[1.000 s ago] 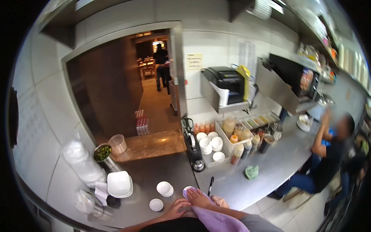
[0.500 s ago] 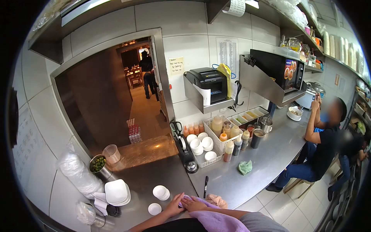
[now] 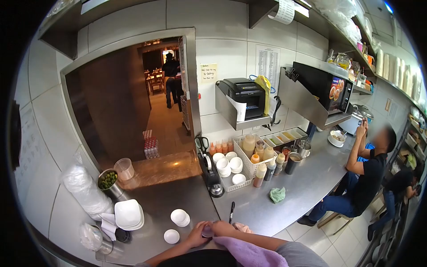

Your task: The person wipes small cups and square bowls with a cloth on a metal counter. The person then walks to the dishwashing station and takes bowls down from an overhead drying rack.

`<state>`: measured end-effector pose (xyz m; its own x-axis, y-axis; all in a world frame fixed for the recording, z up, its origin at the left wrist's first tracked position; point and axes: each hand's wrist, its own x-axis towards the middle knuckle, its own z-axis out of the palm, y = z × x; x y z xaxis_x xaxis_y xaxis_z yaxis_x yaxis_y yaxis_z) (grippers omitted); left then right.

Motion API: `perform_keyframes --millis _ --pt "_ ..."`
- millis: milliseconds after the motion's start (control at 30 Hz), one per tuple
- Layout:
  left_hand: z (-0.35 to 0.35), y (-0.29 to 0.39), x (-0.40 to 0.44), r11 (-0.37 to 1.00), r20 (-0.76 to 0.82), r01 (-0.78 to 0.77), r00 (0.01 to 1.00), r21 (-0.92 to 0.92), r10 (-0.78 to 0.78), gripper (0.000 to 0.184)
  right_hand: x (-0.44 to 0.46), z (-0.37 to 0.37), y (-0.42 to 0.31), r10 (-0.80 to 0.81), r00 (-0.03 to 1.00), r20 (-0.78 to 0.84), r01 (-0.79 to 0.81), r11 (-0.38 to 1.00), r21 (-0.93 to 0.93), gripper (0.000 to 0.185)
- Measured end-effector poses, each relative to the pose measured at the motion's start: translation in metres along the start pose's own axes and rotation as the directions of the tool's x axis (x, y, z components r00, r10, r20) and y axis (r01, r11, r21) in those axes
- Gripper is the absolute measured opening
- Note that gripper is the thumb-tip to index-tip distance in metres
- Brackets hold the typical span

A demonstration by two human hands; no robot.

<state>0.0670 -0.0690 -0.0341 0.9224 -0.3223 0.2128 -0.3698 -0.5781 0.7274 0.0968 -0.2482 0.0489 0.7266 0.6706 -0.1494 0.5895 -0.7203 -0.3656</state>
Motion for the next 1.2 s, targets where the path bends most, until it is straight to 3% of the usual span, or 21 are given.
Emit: perform_keyframes --millis 33,100,133,167,233,267,300,400,467,533,600,633,667,733,767,867,933,1067,1133,1167,1200 --pt "0.001 0.001 0.000 1.000 0.022 -0.006 1.000 -0.025 0.007 0.082 0.009 0.023 0.014 0.000 1.000 0.009 0.000 1.000 -0.003 0.033" --pt "0.004 0.001 0.000 0.997 -0.001 0.051 0.999 -0.060 -0.051 0.083 0.019 0.071 0.032 -0.325 0.864 -0.385 0.314 0.945 -0.092 0.038" --pt "0.003 -0.005 0.001 1.000 -0.030 0.023 0.999 -0.014 -0.023 0.081 0.005 0.046 0.011 -0.204 0.975 -0.086 0.215 0.963 0.160 0.040" --pt "0.005 -0.009 -0.001 1.000 -0.052 0.001 0.999 0.029 0.001 0.080 0.000 0.022 -0.001 -0.203 0.976 -0.078 0.214 0.962 0.169 0.040" --pt "0.009 -0.007 -0.003 1.000 -0.032 0.005 0.999 0.030 -0.004 0.080 -0.011 0.001 -0.012 -0.085 0.978 0.191 0.070 0.994 0.084 0.038" --pt "0.013 -0.005 -0.002 0.999 -0.059 -0.019 0.998 0.038 0.022 0.081 0.006 0.021 0.010 -0.292 0.955 0.047 0.292 0.956 0.007 0.029" --pt "0.016 -0.004 0.000 0.998 -0.086 -0.045 0.995 0.046 0.049 0.081 0.008 0.047 0.025 -0.284 0.957 0.058 0.283 0.959 0.023 0.029" --pt "0.014 -0.007 0.004 0.999 -0.074 -0.002 0.997 0.045 0.005 0.082 0.013 0.034 0.011 -0.257 0.947 -0.195 0.231 0.962 -0.144 0.026" --pt "0.012 -0.006 0.000 0.997 -0.072 -0.006 0.997 0.071 0.011 0.082 0.004 0.028 -0.004 -0.176 0.984 0.017 0.177 0.984 -0.008 0.029" --pt "0.009 0.005 -0.003 0.995 -0.142 0.050 0.989 0.085 -0.038 0.085 0.005 0.013 0.018 -0.062 0.997 0.050 0.040 0.929 0.368 0.030" --pt "-0.013 0.034 -0.008 0.981 -0.133 0.027 0.991 0.192 -0.002 0.082 0.013 0.010 0.061 0.304 0.947 -0.105 -0.177 0.765 0.620 0.025" --pt "-0.023 0.039 -0.010 0.949 -0.129 -0.018 0.990 0.315 0.062 0.080 0.013 -0.001 0.070 0.450 0.890 -0.079 -0.145 0.443 0.884 0.024" --pt "-0.021 0.021 -0.015 0.926 -0.071 -0.101 0.988 0.363 0.136 0.056 0.011 -0.008 0.076 0.570 0.822 0.013 -0.050 0.050 0.997 0.024" --pt "-0.018 0.003 -0.014 0.908 0.003 -0.082 0.996 0.411 0.088 0.045 0.012 0.014 0.118 0.524 0.842 0.129 -0.026 -0.199 0.980 0.030" --pt "-0.019 0.005 -0.018 0.884 0.074 -0.069 0.996 0.462 0.038 0.035 0.005 0.010 0.102 0.527 0.834 0.164 -0.050 -0.224 0.973 0.030" --pt "-0.020 0.003 -0.013 0.955 -0.086 -0.024 0.995 0.295 0.052 0.019 -0.003 0.014 0.065 0.526 0.803 0.281 -0.044 -0.418 0.908 0.031" --pt "-0.021 0.001 -0.007 0.989 -0.141 0.060 0.989 0.139 -0.040 0.017 -0.002 0.032 0.055 0.728 0.683 0.063 0.007 -0.093 0.996 0.029" --pt "-0.026 0.014 -0.007 0.988 -0.256 0.111 0.963 0.107 -0.080 0.018 0.015 0.045 0.023 0.801 0.597 -0.055 0.087 0.003 0.996 0.025" --pt "-0.028 0.025 0.000 0.992 -0.282 0.122 0.954 0.039 -0.106 0.017 0.019 0.031 0.000 0.715 0.543 -0.440 0.345 0.288 0.894 0.020" --pt "-0.029 0.035 0.003 0.991 -0.305 0.128 0.943 -0.033 -0.132 0.016 0.018 0.023 -0.009 0.718 0.544 -0.434 0.339 0.285 0.897 0.020" --pt "-0.029 0.046 0.003 0.915 -0.205 0.274 0.917 -0.297 -0.342 0.020 0.016 0.015 -0.017 0.464 0.541 -0.701 0.329 0.651 0.684 0.021"
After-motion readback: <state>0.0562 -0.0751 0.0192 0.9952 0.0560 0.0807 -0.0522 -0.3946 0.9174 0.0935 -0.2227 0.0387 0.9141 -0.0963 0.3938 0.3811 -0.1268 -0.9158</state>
